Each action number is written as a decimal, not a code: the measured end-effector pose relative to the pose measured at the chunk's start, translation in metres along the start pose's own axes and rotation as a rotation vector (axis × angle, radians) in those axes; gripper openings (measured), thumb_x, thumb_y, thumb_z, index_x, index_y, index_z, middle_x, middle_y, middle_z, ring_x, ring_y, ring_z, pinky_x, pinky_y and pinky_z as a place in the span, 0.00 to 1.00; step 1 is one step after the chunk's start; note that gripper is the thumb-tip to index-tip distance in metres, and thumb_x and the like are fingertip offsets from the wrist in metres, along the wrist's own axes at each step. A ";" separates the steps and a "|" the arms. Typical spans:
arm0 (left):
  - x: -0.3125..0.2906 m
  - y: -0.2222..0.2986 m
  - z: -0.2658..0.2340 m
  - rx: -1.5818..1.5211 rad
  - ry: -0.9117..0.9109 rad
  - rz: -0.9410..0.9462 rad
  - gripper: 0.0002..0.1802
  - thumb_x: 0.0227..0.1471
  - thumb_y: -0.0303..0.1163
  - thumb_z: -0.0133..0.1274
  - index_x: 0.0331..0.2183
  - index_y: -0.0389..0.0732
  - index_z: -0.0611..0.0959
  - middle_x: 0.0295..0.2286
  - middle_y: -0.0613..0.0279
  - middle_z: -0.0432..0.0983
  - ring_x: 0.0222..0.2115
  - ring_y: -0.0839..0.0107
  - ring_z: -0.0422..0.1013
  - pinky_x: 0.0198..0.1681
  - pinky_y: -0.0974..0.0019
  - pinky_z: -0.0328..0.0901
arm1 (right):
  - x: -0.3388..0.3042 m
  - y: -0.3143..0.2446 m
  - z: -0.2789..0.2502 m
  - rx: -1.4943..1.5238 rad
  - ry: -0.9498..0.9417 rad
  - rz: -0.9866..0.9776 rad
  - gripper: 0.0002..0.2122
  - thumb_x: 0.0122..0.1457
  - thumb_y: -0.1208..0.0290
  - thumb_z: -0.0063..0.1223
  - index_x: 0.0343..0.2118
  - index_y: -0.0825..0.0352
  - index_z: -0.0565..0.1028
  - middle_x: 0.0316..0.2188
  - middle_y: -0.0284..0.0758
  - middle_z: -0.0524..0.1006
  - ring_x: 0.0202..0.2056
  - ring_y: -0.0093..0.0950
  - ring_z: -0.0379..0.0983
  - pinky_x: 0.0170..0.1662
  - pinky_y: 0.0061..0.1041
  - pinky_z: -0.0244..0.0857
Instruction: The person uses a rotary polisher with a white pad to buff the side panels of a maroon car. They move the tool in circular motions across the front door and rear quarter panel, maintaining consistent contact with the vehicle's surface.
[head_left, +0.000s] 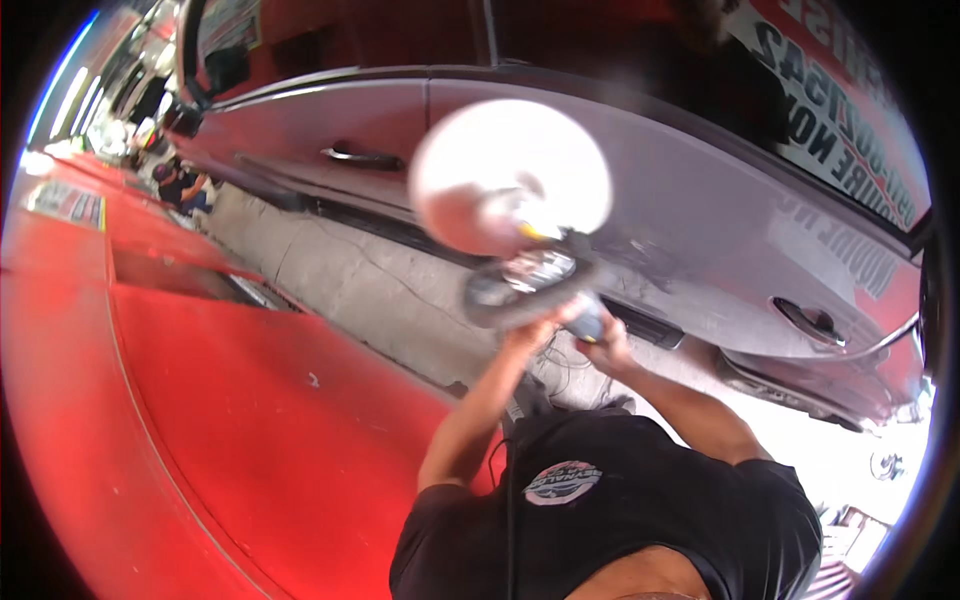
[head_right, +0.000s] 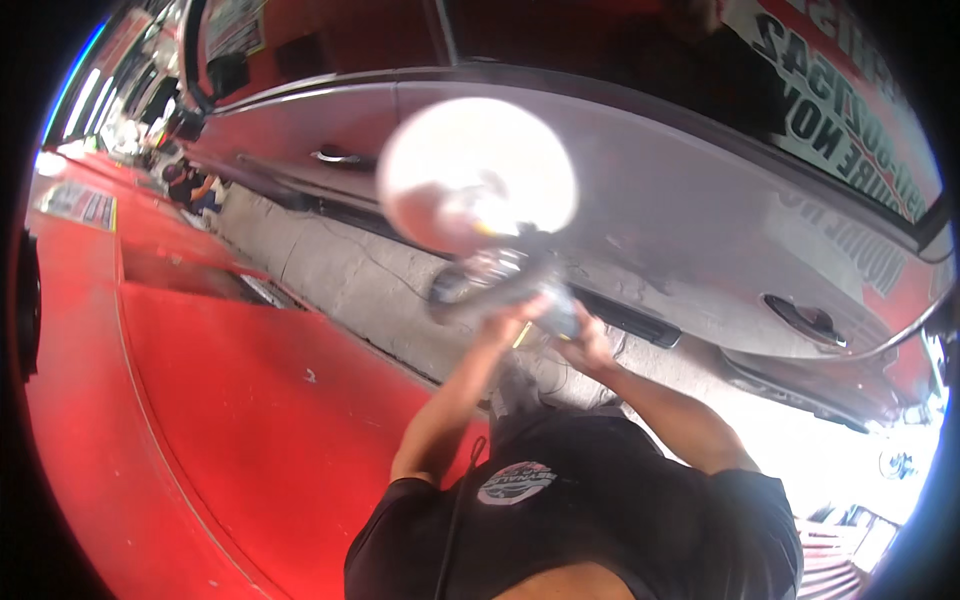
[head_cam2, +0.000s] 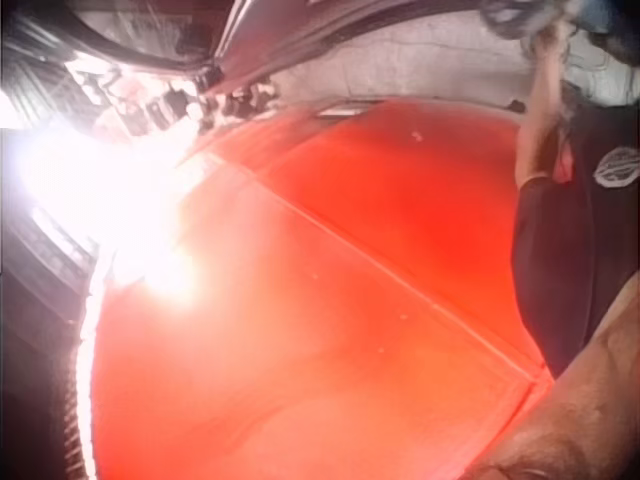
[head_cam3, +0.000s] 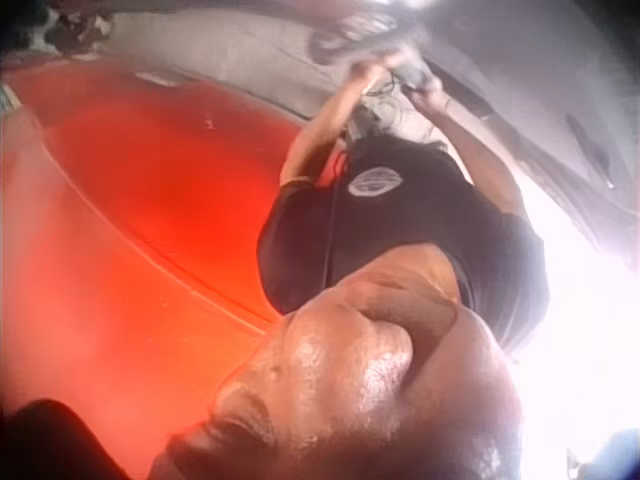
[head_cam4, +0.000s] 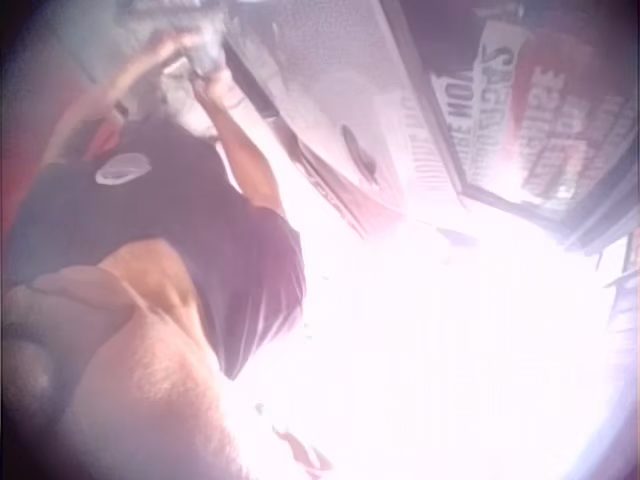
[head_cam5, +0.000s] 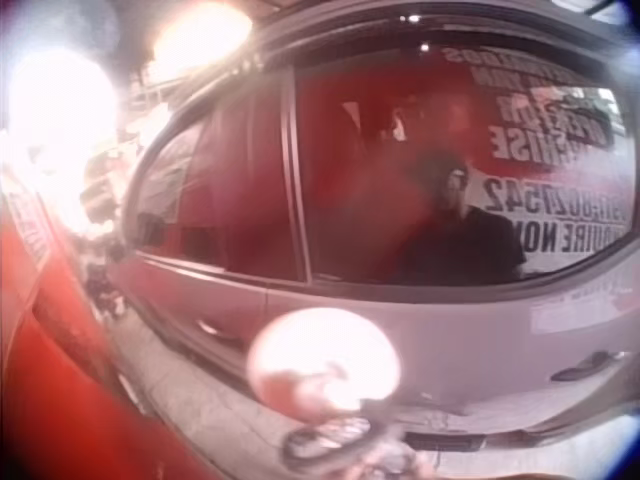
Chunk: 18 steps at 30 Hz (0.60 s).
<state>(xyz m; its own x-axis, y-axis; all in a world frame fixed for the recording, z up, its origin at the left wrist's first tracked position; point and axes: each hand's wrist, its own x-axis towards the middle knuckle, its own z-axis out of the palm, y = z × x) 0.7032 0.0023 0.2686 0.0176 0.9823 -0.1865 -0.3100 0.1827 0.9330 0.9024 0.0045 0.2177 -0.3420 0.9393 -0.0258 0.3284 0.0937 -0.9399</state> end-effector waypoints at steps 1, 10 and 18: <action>0.006 0.033 -0.018 -0.009 0.103 0.098 0.19 0.56 0.31 0.61 0.48 0.33 0.81 0.43 0.59 0.81 0.45 0.67 0.76 0.53 0.59 0.71 | 0.025 -0.030 0.013 -0.121 -0.029 -0.014 0.29 0.47 0.67 0.67 0.54 0.68 0.73 0.39 0.46 0.83 0.42 0.43 0.81 0.48 0.38 0.73; 0.014 0.080 0.018 -0.214 0.070 0.252 0.34 0.57 0.33 0.56 0.62 0.35 0.65 0.50 0.45 0.74 0.50 0.44 0.75 0.56 0.40 0.71 | 0.018 -0.095 -0.029 -0.259 -0.028 -0.018 0.22 0.45 0.64 0.63 0.42 0.67 0.72 0.29 0.52 0.81 0.36 0.55 0.78 0.42 0.51 0.71; -0.061 0.027 0.260 0.185 -0.245 0.107 0.29 0.52 0.27 0.64 0.55 0.35 0.76 0.47 0.54 0.77 0.47 0.61 0.75 0.55 0.59 0.69 | -0.186 -0.043 -0.185 -0.013 0.240 0.350 0.30 0.46 0.72 0.61 0.57 0.71 0.74 0.39 0.54 0.82 0.40 0.47 0.82 0.46 0.40 0.73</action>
<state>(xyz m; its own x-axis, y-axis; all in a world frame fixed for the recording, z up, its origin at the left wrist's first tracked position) 0.9406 -0.0420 0.3852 0.2292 0.9730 -0.0259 -0.1445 0.0603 0.9877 1.1147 -0.1128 0.3263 0.0066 0.9654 -0.2608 0.4001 -0.2416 -0.8841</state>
